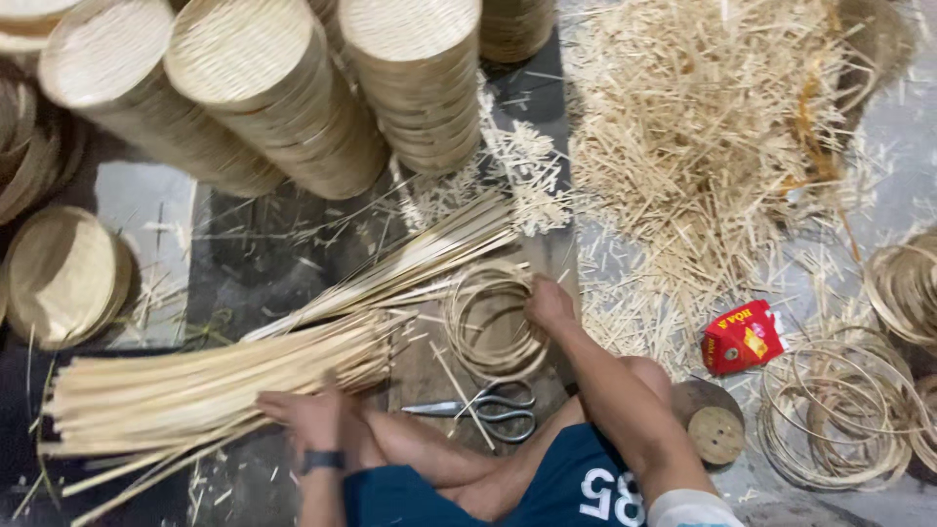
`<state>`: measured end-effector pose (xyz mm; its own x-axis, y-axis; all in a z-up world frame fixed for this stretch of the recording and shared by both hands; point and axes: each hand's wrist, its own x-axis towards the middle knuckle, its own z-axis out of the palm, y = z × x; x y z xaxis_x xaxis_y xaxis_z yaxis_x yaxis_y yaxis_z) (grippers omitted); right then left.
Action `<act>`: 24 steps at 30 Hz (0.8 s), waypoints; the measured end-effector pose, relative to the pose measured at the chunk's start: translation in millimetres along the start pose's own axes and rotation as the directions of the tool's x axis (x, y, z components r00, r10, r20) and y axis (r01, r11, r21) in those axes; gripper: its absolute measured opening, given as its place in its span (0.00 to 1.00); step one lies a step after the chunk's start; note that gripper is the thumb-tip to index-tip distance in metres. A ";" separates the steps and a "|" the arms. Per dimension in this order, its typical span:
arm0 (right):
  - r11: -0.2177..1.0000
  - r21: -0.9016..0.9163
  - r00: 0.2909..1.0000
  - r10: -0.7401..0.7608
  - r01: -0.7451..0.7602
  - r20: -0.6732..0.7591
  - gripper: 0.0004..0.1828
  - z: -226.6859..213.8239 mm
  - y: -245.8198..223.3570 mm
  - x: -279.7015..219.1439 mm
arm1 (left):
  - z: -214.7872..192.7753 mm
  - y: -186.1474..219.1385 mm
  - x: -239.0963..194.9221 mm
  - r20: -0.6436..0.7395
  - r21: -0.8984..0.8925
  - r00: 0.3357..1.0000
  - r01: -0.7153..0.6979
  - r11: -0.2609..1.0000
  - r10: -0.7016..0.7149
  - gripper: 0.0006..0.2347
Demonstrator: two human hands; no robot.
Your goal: The person sits on the floor and bends thin bamboo strips into circular rims, joining the ends by hand and trimming excess with scissors. The finished rims are placed aside among other completed pieces.
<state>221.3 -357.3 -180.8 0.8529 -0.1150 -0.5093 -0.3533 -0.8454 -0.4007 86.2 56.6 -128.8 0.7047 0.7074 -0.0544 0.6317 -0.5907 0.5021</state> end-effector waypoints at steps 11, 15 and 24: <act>0.737 0.656 0.986 0.130 -0.164 0.100 0.21 -136.1 161.6 -0.7 | 180.5 200.5 -113.0 0.717 0.016 0.618 -0.477 0.879 0.322 0.53; 0.911 0.396 0.943 0.028 0.112 -0.331 0.21 -172.4 218.3 -17.3 | 183.3 277.1 -135.5 0.846 0.407 0.491 -0.342 0.847 -0.208 0.71; 0.925 0.310 0.950 0.131 -0.219 0.282 0.19 -258.5 209.9 62.7 | 192.6 304.9 -144.4 0.770 0.593 0.500 -0.333 0.733 -0.396 0.80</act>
<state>300.0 -676.8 -100.0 0.6560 -0.0731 -0.7512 -0.6331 -0.5952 -0.4949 239.2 -300.4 -134.0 0.3505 0.2888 -0.8909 0.4197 -0.8988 -0.1263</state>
